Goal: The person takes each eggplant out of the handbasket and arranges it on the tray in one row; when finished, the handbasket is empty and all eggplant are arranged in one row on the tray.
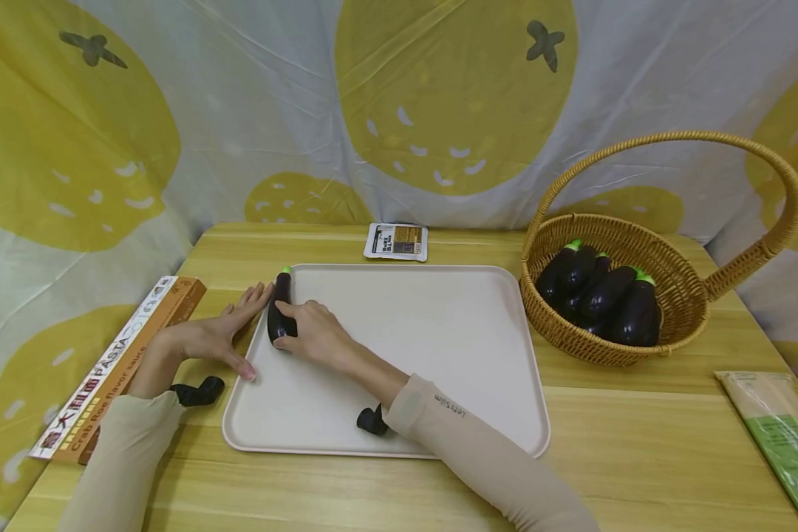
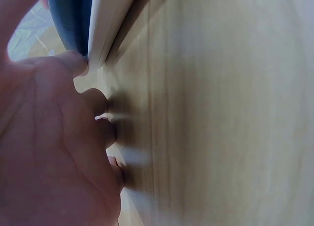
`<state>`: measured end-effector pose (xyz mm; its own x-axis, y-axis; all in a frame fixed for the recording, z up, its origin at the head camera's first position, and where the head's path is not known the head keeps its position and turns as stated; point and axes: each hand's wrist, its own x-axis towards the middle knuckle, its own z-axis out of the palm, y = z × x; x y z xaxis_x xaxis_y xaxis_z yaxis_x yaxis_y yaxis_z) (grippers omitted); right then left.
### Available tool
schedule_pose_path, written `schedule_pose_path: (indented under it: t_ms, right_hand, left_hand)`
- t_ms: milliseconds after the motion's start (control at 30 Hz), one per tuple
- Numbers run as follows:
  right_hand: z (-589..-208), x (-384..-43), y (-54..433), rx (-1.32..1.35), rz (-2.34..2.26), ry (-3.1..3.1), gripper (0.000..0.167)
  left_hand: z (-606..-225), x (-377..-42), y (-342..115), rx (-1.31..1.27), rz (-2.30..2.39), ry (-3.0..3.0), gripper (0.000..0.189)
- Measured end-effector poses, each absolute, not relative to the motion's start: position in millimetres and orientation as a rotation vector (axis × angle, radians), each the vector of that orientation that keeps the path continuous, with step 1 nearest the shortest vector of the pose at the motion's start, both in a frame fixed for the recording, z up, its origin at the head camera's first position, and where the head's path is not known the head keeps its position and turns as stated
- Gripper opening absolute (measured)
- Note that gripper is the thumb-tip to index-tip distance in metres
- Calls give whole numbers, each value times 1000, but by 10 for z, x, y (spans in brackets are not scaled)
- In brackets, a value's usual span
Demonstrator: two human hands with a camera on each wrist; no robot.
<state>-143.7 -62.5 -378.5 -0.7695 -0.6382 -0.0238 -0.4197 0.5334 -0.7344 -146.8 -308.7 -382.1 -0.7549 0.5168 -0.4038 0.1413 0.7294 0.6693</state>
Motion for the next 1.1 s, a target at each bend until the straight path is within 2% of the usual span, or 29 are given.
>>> schedule_pose_path:
  t_ms: [800, 1100]
  right_hand:
    - [-3789, -1526, -461, -844, -1131, 2324, 65]
    - [-3802, -1545, -539, -855, -1130, 2384, 67]
  left_hand:
    - [-3816, -1452, -3076, 503, 871, 2342, 152]
    - [-3821, -1452, -3074, 514, 869, 2342, 152]
